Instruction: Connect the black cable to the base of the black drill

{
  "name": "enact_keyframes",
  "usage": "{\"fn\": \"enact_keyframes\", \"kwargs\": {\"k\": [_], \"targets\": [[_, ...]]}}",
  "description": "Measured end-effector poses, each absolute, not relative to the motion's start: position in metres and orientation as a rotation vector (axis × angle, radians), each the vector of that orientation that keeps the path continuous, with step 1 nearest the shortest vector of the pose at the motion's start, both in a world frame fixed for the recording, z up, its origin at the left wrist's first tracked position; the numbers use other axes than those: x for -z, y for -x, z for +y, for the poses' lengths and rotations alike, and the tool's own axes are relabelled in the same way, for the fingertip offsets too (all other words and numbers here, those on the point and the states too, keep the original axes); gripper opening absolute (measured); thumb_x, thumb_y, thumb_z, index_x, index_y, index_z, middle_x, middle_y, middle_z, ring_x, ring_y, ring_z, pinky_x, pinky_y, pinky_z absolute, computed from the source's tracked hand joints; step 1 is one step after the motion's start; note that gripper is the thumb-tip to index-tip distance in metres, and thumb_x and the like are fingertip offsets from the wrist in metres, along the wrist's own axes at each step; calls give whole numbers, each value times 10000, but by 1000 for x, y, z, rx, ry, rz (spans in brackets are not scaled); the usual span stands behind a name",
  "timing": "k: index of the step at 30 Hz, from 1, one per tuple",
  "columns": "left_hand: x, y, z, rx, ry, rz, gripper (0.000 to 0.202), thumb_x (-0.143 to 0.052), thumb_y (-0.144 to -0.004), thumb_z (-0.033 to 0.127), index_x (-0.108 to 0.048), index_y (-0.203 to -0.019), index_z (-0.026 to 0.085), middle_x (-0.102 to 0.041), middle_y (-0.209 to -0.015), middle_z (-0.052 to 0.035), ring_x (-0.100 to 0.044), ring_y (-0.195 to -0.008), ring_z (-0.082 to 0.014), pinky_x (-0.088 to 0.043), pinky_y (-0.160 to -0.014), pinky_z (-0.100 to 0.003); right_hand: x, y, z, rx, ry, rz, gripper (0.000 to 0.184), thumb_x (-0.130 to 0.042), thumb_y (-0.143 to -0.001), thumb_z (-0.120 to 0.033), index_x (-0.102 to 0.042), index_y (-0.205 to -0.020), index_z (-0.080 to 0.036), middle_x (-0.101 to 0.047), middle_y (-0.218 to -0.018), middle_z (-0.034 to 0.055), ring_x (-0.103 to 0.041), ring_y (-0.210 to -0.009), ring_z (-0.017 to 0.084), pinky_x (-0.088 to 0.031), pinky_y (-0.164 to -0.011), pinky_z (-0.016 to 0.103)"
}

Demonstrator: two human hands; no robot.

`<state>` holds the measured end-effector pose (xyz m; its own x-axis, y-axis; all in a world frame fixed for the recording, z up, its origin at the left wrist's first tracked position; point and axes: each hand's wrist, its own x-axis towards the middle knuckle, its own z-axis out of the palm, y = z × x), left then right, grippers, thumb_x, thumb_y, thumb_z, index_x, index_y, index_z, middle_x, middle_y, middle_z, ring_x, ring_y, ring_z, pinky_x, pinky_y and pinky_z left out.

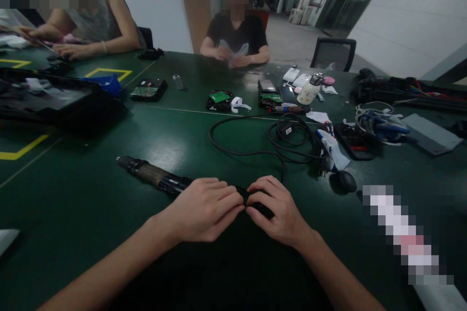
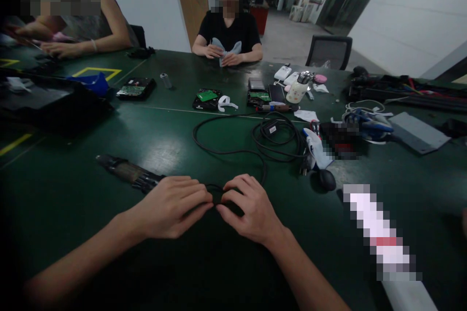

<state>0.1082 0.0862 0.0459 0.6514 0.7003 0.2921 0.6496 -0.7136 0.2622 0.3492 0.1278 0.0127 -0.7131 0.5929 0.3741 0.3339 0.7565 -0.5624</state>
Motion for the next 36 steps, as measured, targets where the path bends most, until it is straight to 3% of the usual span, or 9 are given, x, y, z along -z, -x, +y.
{"fn": "enact_keyframes", "kwargs": {"k": [3,5,7,10,14,19,24,30,36], "targets": [[-65,-74,96,-324,-2640,1245,150,-501,-1036,299,-638,-1014,241,-659,-870,-1,-616,-762,-166,-447,-713,-331,-11,-348,128,-574,687,-2480,66,-642,-984,-229,-705,-964,-221,-668,-1190,79,-588,-1123,264,-511,-943,469],[-68,-49,100,-236,-2546,1391,104,-614,-975,355,-639,-1008,259,-667,-907,-1,-613,-784,-182,-442,-714,-329,-10,-347,128,-555,691,-2516,71,-648,-981,-219,-714,-956,-223,-664,-1220,80,-582,-1151,270,-517,-949,479],[-64,-27,101,-172,-2476,1428,272,-754,-851,388,-635,-1064,267,-676,-987,-12,-620,-843,-205,-444,-714,-325,-10,-346,128,-547,689,-2531,59,-653,-971,-212,-710,-957,-220,-660,-1226,85,-583,-1163,274,-522,-954,486],[-55,-9,100,-125,-2378,1421,342,-781,-806,342,-627,-1102,264,-674,-1012,-15,-624,-820,-191,-442,-683,-304,-10,-345,128,-527,678,-2547,49,-648,-951,-192,-691,-965,-213,-657,-1234,95,-582,-1186,283,-526,-962,496],[-54,-11,106,-177,-2336,1307,325,-727,-863,318,-624,-1169,280,-683,-1066,-9,-646,-836,-173,-465,-678,-279,-9,-345,126,-478,673,-2543,113,-630,-934,-158,-680,-1014,-221,-651,-1281,101,-565,-1239,302,-517,-987,512],[-46,-29,118,-346,-2340,1331,251,-530,-1029,340,-603,-1258,269,-697,-1133,-25,-673,-956,-183,-508,-792,-301,-4,-345,127,-467,690,-2447,157,-594,-981,-148,-660,-1109,-210,-670,-1232,101,-604,-1195,279,-523,-976,478],[-24,-62,118,-408,-2546,1475,310,-334,-1090,312,-618,-1173,217,-693,-1002,-38,-668,-869,-190,-485,-780,-337,1,-346,128,-551,739,-2430,175,-540,-1036,-154,-637,-1173,-205,-699,-1163,83,-658,-1058,234,-543,-925,425],[-18,-97,101,-376,-2743,1321,292,-534,-1004,423,-602,-1219,237,-672,-1073,-34,-638,-921,-208,-483,-794,-359,4,-350,128,-513,853,-2362,190,-550,-1056,-183,-642,-1219,-215,-710,-1067,59,-667,-970,212,-535,-842,370],[-8,-102,97,-443,-2878,1336,244,-505,-1041,410,-634,-1180,256,-674,-1127,-31,-632,-942,-208,-477,-760,-352,5,-347,122,-336,939,-2396,220,-539,-1056,-177,-647,-1246,-196,-708,-1091,73,-672,-986,224,-536,-850,380]]}}
